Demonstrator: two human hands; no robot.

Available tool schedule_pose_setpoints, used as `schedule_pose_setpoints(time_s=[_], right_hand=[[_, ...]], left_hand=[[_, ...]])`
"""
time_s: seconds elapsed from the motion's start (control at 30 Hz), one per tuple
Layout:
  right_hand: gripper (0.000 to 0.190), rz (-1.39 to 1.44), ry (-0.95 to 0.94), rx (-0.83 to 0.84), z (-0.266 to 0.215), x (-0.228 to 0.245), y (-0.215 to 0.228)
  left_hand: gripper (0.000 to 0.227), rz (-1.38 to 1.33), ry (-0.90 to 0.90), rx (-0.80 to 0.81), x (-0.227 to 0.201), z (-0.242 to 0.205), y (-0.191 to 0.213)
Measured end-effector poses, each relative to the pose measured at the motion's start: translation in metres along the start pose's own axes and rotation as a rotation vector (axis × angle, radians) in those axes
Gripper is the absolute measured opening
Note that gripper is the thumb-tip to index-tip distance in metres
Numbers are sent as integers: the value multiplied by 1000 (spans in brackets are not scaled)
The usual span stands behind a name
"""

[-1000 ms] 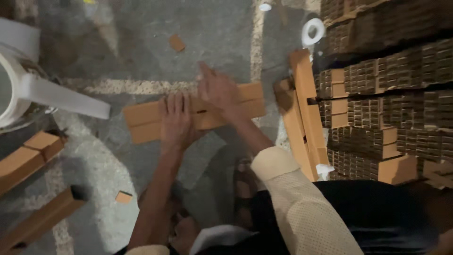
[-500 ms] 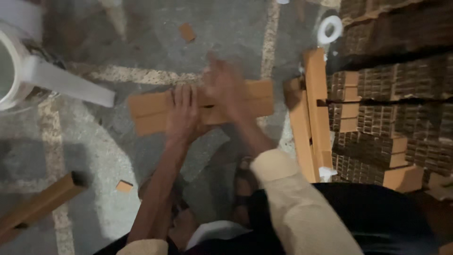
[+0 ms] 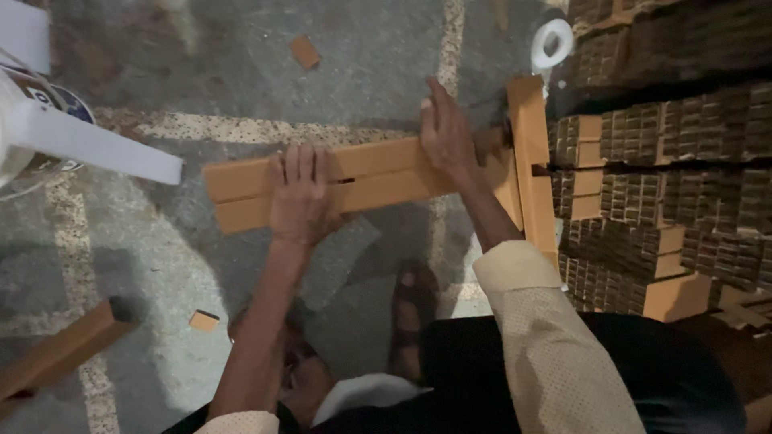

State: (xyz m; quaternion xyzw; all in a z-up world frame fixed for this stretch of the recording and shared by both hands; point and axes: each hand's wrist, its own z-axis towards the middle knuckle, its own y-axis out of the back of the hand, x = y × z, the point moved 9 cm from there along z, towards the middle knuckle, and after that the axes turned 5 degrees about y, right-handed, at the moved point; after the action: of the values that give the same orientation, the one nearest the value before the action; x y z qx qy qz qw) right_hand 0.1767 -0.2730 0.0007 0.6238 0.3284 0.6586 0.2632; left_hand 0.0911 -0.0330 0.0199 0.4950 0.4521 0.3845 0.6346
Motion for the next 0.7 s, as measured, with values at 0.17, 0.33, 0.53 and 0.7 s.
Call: schedule_pose_setpoints(time_s=[0.17,0.33,0.53,0.7], right_hand=[[47,85,-29,53,1,-15,-9],[47,-14,-136,70,1,-29,-12],[42,-78,-139,68,-2,-19,-6],[41,49,-143,52,-2,-22,-6]], left_hand=[[110,81,-5,-13,2,-4,-4],[109,-11,14,-37,2,-4,-9],[118,3,17,36,1,-4,-9],[118,5,31,44,1,0,-3]])
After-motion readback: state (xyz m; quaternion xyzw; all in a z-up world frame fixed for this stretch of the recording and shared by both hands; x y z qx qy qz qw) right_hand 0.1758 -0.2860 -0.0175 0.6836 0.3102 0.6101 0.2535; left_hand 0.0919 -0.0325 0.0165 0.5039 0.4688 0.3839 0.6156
